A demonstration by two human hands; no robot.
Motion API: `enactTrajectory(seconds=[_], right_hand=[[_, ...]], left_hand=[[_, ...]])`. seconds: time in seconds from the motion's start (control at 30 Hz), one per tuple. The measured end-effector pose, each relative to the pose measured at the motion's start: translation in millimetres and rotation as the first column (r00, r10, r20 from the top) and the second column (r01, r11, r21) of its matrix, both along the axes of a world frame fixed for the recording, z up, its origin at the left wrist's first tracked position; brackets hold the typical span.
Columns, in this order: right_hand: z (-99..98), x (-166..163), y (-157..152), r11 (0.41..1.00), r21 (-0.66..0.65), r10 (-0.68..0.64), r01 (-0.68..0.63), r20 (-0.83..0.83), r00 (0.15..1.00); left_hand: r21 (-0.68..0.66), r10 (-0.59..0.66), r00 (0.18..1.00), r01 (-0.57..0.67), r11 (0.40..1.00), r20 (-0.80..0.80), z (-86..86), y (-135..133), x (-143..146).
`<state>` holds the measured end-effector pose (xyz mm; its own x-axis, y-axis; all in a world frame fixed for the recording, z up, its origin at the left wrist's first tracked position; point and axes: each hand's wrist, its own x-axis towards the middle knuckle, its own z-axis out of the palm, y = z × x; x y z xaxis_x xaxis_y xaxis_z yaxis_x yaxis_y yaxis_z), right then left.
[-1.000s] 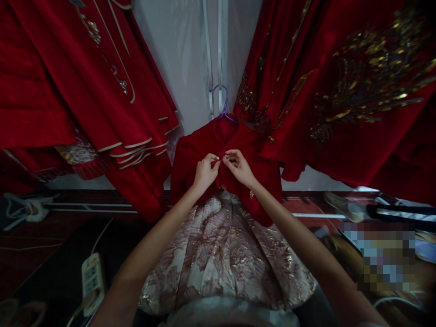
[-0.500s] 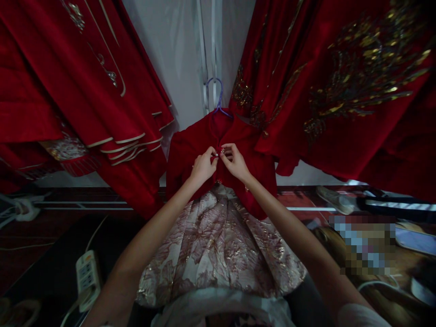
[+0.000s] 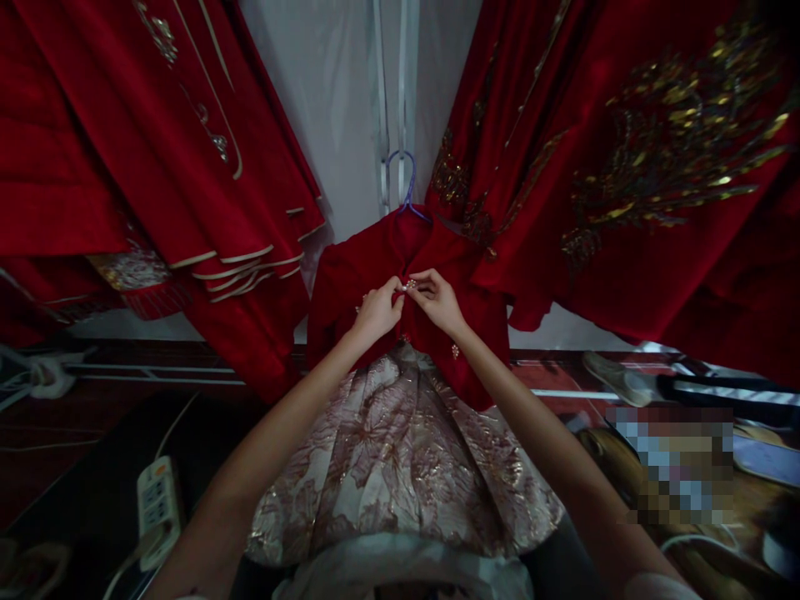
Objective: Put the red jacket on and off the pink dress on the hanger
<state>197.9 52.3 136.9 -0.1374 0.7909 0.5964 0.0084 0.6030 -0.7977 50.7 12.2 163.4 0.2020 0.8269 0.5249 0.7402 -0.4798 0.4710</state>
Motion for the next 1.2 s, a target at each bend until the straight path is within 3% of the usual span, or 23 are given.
enactTrajectory(seconds=[0.33,0.57,0.97,1.2], right_hand=[[2.3,7,-5,0.994,-0.058,0.090,-0.094,-0.061,0.994],[0.7,1,-7,0.999,-0.018,0.034,-0.036,-0.060,0.998],[8.4,-2,-10,0.997,0.016,-0.073,0.073,-0.010,0.997],[9.4,2,-8,0.999,-0.035,0.019,-0.021,-0.059,0.998]], left_hand=[[-0.029,-0.142,0.985,0.140,0.990,-0.100,3.0,1,-11],[-0.015,-0.081,0.986,0.080,0.997,-0.145,-0.1,8,-8],[-0.016,-0.162,0.983,0.161,0.987,-0.083,5.0,6,-11],[-0.011,-0.179,0.977,0.179,0.984,-0.119,8.0,7,-12]])
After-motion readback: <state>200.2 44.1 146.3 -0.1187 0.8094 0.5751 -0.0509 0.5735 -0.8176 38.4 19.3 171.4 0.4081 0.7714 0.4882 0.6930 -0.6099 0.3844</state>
